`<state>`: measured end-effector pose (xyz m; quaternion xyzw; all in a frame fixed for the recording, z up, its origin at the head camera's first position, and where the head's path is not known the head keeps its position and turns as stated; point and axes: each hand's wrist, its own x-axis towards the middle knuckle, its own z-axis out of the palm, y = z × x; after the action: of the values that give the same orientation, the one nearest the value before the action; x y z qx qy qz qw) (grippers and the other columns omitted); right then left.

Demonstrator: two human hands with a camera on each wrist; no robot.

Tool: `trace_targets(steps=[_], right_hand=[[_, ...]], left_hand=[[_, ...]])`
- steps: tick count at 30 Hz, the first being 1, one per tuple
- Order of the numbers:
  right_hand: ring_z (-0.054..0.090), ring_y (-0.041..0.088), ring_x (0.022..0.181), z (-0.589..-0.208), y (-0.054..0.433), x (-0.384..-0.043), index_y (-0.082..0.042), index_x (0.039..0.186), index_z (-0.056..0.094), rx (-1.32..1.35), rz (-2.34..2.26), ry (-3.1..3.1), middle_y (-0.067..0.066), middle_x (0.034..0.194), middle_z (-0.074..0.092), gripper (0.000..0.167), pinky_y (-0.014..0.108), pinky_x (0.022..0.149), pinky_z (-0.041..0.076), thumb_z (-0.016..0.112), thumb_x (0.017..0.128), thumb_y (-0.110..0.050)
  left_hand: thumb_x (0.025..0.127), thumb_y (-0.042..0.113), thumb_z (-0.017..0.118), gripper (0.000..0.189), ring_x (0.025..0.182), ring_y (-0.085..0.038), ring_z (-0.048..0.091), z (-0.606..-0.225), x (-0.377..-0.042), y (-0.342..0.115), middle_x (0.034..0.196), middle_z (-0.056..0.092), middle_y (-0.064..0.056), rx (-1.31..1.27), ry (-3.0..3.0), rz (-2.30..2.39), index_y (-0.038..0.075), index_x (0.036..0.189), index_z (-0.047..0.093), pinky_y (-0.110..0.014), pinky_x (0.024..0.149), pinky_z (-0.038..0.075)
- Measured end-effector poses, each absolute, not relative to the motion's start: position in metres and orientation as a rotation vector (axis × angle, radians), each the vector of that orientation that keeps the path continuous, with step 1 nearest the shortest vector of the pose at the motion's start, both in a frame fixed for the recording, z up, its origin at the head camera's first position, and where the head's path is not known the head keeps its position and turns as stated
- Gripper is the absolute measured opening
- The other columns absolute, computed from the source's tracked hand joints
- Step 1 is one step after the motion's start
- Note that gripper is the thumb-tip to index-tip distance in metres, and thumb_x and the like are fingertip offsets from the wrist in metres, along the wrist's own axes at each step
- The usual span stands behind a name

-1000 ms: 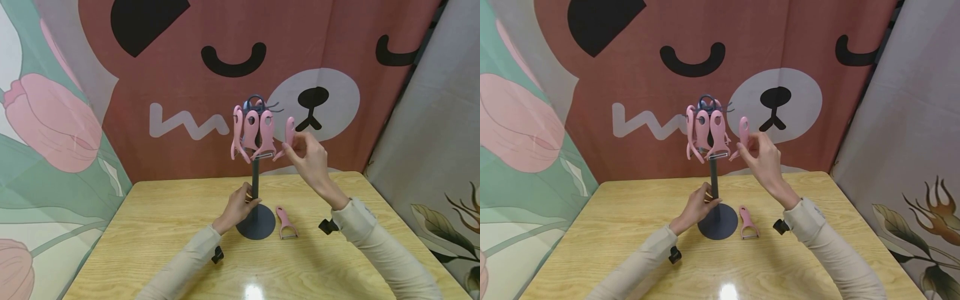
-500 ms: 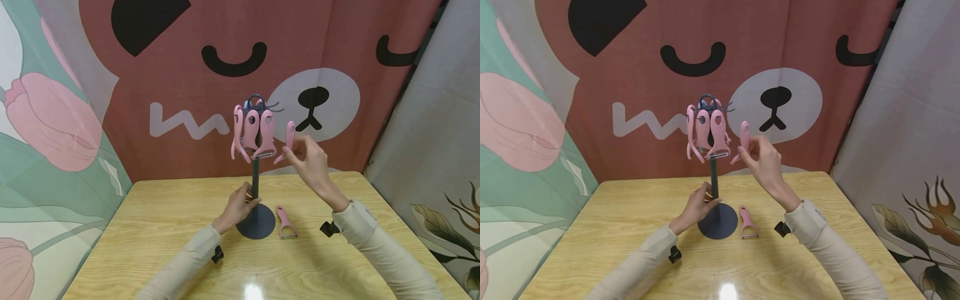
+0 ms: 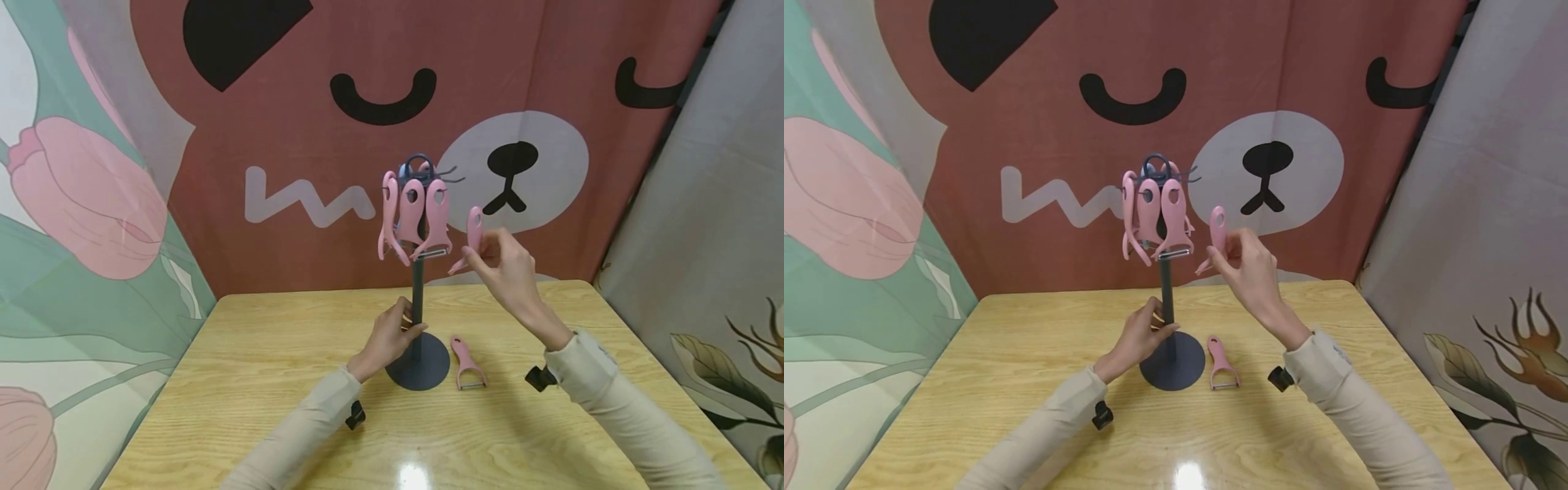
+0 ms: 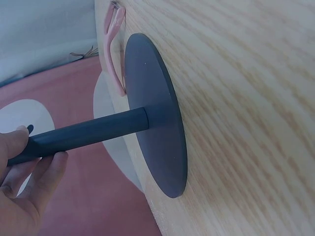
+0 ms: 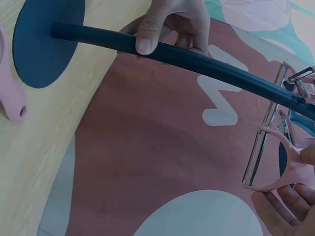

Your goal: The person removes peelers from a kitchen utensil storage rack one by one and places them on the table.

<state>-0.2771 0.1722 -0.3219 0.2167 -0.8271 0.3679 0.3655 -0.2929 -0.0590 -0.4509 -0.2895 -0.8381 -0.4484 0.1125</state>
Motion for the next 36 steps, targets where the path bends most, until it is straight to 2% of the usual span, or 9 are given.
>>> trace_targets(steps=[6,12,20,36], right_hand=[[0.068,0.021,0.073,-0.329,0.175,-0.278,-0.001,0.102,0.059,0.547,0.934,-2.143,0.008,0.084,0.066,0.025,0.043,0.069,0.055,0.074,0.092,-0.018],[0.069,0.021,0.077,-0.336,0.176,-0.279,-0.002,0.103,0.059,0.552,0.947,-2.168,0.007,0.086,0.066,0.024,0.041,0.071,0.058,0.073,0.092,-0.019],[0.067,0.021,0.078,-0.344,0.177,-0.280,-0.002,0.100,0.057,0.556,0.947,-2.192,0.007,0.085,0.064,0.023,0.041,0.071,0.059,0.073,0.091,-0.015],[0.067,0.023,0.074,-0.358,0.179,-0.279,-0.002,0.098,0.057,0.543,0.906,-2.290,0.010,0.082,0.066,0.024,0.041,0.067,0.059,0.073,0.092,-0.019]], left_hand=[[0.092,0.013,0.072,0.024,0.083,-0.018,0.070,-0.450,-0.292,-0.059,0.093,0.064,-0.004,-0.841,-2.472,-1.315,0.008,0.107,0.053,-0.021,0.067,0.056],[0.093,0.015,0.072,0.024,0.084,-0.017,0.070,-0.450,-0.292,-0.059,0.092,0.064,-0.003,-0.834,-2.479,-1.305,0.009,0.107,0.053,-0.022,0.067,0.056],[0.093,0.015,0.071,0.025,0.083,-0.018,0.070,-0.451,-0.292,-0.059,0.092,0.063,-0.003,-0.843,-2.474,-1.305,0.008,0.107,0.052,-0.021,0.066,0.056],[0.092,0.013,0.072,0.025,0.083,-0.019,0.070,-0.450,-0.292,-0.060,0.092,0.064,-0.004,-0.854,-2.459,-1.307,0.008,0.107,0.052,-0.021,0.066,0.056]])
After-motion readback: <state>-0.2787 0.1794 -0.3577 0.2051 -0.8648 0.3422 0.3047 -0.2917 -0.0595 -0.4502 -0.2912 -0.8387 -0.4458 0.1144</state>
